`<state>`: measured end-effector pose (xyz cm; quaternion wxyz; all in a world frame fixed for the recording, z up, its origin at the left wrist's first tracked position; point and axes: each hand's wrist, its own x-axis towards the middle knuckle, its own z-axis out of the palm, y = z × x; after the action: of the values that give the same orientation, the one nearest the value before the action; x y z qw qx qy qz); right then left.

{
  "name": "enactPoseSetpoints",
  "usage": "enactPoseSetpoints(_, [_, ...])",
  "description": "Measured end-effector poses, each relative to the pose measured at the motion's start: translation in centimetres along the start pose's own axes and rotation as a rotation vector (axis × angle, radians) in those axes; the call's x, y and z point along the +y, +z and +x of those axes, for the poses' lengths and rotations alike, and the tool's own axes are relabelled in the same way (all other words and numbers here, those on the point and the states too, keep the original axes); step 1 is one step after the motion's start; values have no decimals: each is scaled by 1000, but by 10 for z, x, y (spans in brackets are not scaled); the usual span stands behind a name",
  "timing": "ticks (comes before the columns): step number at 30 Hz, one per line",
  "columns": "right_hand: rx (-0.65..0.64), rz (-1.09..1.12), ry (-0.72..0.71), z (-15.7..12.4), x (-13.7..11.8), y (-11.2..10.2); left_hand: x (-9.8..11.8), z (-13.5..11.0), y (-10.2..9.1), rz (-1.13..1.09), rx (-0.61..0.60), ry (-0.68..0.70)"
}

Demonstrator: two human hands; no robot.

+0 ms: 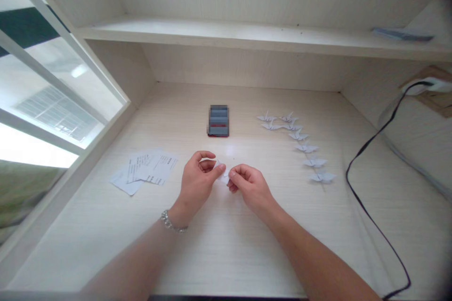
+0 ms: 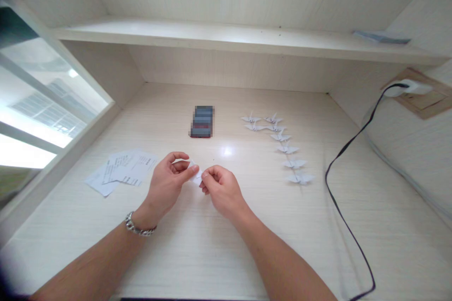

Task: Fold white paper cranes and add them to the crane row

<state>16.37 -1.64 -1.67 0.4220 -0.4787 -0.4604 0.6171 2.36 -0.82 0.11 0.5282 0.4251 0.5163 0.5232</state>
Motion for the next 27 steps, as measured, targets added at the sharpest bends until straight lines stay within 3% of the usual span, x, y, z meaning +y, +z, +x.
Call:
enactPoseSetpoints(13, [-72, 6, -8, 2, 0, -3, 1, -2, 2, -15, -21, -4])
enactPoseSetpoints(19, [-37, -128, -49, 0, 2, -4, -4, 0, 0, 56, -16, 9])
enactPoseSetpoints(27, [-104, -53, -19, 1, 0, -7, -4, -2, -1, -17, -53, -8])
